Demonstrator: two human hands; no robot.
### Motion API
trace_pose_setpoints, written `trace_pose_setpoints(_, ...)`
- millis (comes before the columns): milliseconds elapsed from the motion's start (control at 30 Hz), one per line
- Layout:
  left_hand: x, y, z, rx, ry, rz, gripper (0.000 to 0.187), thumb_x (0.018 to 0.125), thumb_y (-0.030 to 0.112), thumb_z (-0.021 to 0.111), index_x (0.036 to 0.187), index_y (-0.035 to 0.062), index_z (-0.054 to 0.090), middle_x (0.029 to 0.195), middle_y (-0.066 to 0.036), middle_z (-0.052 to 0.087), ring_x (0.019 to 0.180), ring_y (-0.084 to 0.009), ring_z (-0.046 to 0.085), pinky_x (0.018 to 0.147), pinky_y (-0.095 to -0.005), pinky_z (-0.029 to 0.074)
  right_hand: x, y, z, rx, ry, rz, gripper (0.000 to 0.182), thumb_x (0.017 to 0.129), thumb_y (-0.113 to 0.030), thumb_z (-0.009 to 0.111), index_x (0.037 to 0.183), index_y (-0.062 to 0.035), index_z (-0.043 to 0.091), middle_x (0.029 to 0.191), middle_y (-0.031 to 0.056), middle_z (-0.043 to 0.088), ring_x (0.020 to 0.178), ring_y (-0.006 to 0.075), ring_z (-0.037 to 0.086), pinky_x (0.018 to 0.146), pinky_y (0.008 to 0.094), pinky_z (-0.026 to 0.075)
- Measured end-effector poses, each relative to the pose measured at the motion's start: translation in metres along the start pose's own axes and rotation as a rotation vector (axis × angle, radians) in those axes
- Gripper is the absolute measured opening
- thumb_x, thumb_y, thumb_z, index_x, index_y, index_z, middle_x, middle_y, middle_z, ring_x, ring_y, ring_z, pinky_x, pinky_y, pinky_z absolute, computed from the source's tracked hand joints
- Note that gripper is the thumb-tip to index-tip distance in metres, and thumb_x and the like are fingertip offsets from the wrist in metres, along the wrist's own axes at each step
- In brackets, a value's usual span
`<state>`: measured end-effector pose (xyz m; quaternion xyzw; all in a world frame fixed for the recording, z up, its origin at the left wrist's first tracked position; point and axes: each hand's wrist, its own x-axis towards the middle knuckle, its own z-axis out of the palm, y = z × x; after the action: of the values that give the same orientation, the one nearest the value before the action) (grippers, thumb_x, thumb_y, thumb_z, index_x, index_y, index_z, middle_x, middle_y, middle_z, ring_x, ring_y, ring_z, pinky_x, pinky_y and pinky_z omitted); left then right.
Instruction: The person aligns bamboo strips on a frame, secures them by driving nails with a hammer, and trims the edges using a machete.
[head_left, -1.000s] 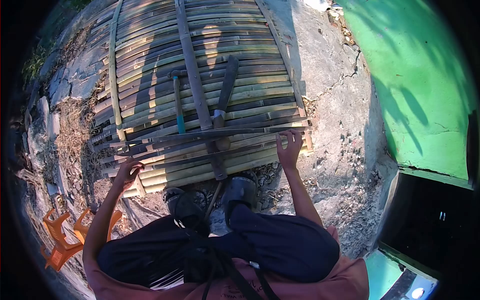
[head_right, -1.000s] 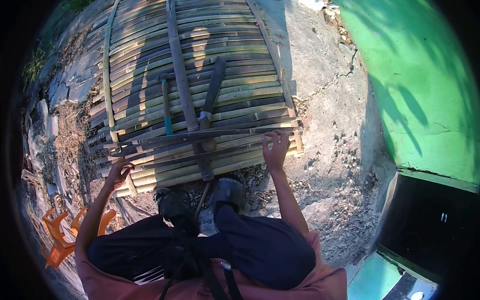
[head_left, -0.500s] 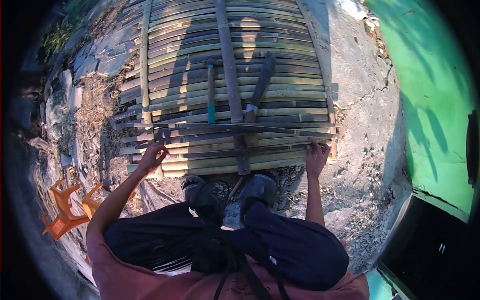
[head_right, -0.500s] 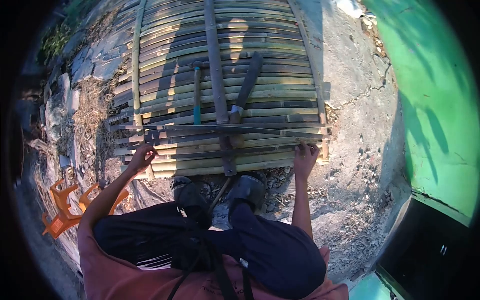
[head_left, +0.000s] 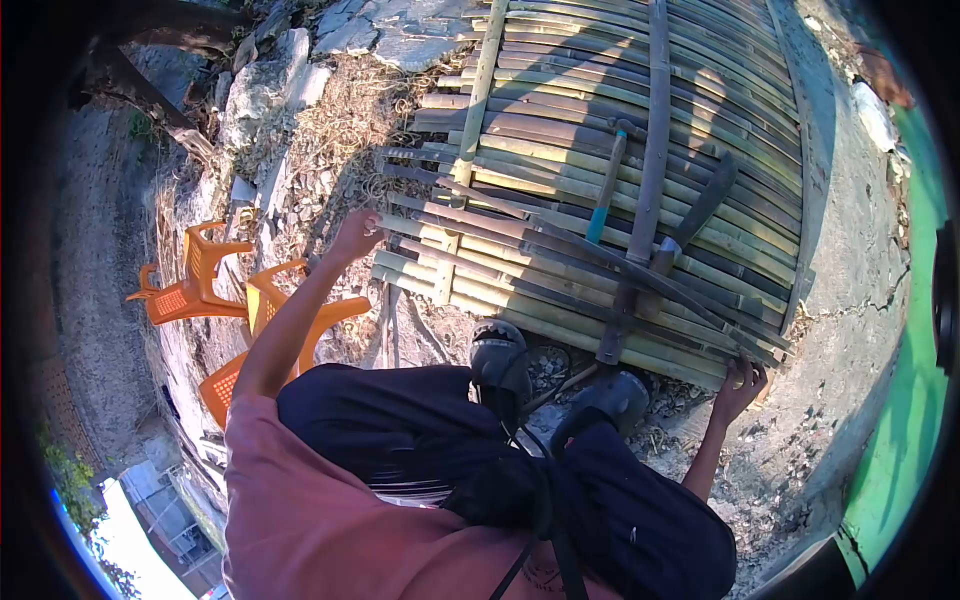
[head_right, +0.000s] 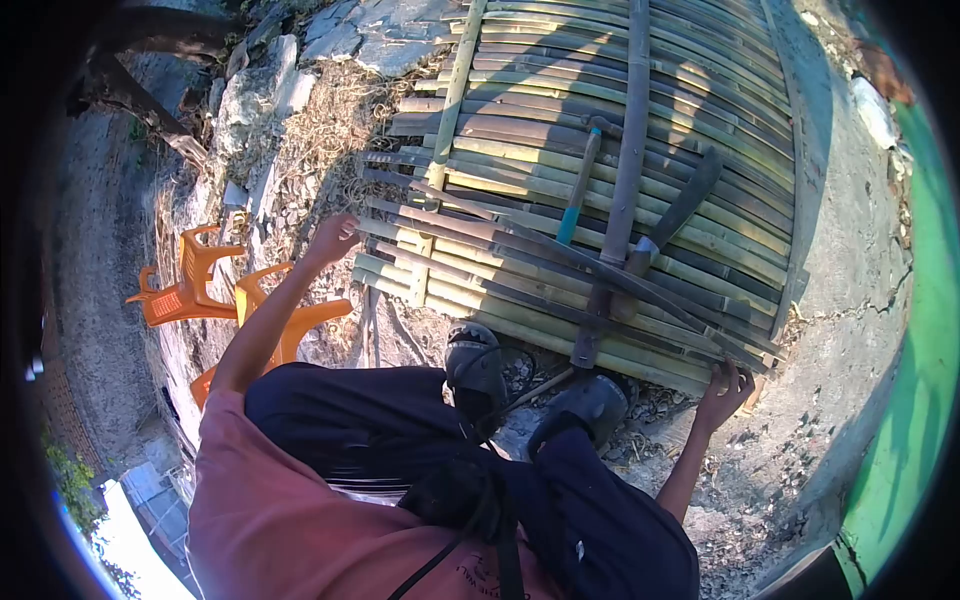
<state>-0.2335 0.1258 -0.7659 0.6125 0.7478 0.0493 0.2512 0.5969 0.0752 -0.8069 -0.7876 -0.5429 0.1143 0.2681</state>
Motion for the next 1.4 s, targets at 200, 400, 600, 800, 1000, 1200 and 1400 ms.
trace_pose_setpoints(200,-0.035,0.003,0.035,-0.556,-0.173,-0.404,0.069,0.094,0.036,0.072,0.145,-0.0021,0.046,0.125,-0.019,0.064,0.103,-0.0258,0.07,0.078,-0.0357,0.061,0.0,0.001,0.0,-0.004,-0.017,0.006,0.029,0.093,-0.025,0.073,0.12,-0.0147,0.073,0.133,0.0122,0.048,0.118,0.03,0.051,0.101,0.0447,0.044)
trace_pose_setpoints(400,-0.027,0.011,0.039,-0.519,-0.169,-0.493,0.08,0.096,0.041,0.069,0.148,-0.0103,0.036,0.119,-0.022,0.067,0.092,-0.0254,0.073,0.073,-0.0369,0.063,0.0,0.012,0.005,-0.005,0.0,-0.006,0.032,0.093,-0.028,0.073,0.122,-0.014,0.072,0.133,0.0122,0.048,0.119,0.0305,0.051,0.102,0.0449,0.044)
trace_pose_setpoints(600,-0.021,0.003,0.043,-0.35,-0.254,-0.45,0.074,0.096,0.043,0.069,0.142,-0.0096,0.045,0.107,-0.021,0.074,0.082,-0.0222,0.075,0.062,-0.0353,0.061,0.002,0.006,0.002,-0.034,0.006,-0.019,0.034,0.092,-0.028,0.073,0.122,-0.0128,0.072,0.132,0.0115,0.048,0.12,0.0309,0.05,0.102,0.0452,0.043)
trace_pose_setpoints(800,-0.019,0.003,0.042,-0.402,-0.277,-0.471,0.071,0.098,0.04,0.067,0.144,-0.0081,0.043,0.107,-0.019,0.073,0.083,-0.0235,0.075,0.068,-0.0375,0.062,0.003,-0.001,0.001,-0.006,-0.002,0.024,0.034,0.091,-0.024,0.073,0.122,-0.0098,0.071,0.135,0.011,0.045,0.12,0.0307,0.05,0.102,0.0439,0.043)
trace_pose_setpoints(1000,-0.019,0.003,0.037,-0.436,-0.306,-0.451,0.063,0.098,0.037,0.067,0.142,-0.0029,0.047,0.115,-0.02,0.072,0.087,-0.0246,0.075,0.073,-0.0397,0.061,0.006,-0.005,0.0,0.005,-0.013,0.018,0.033,0.089,-0.018,0.075,0.121,-0.0106,0.071,0.133,0.0119,0.045,0.118,0.03,0.05,0.102,0.0431,0.044)
trace_pose_setpoints(1200,-0.015,-0.005,0.037,-0.398,-0.335,-0.428,0.065,0.098,0.037,0.068,0.143,-0.004,0.045,0.113,-0.019,0.073,0.088,-0.0245,0.074,0.072,-0.0389,0.06,0.006,-0.006,0.001,0.051,-0.012,0.031,0.032,0.09,-0.018,0.075,0.121,-0.0132,0.07,0.134,0.0122,0.044,0.117,0.0304,0.051,0.101,0.0425,0.045)
trace_pose_setpoints(1400,-0.014,0.004,0.035,-0.356,-0.343,-0.419,0.073,0.096,0.039,0.071,0.142,-0.009,0.042,0.107,-0.019,0.073,0.085,-0.0245,0.074,0.067,-0.0365,0.059,0.006,-0.012,0.001,0.044,-0.012,0.031,0.03,0.091,-0.019,0.073,0.12,-0.0133,0.069,0.135,0.014,0.043,0.119,0.0318,0.051,0.102,0.0443,0.044)
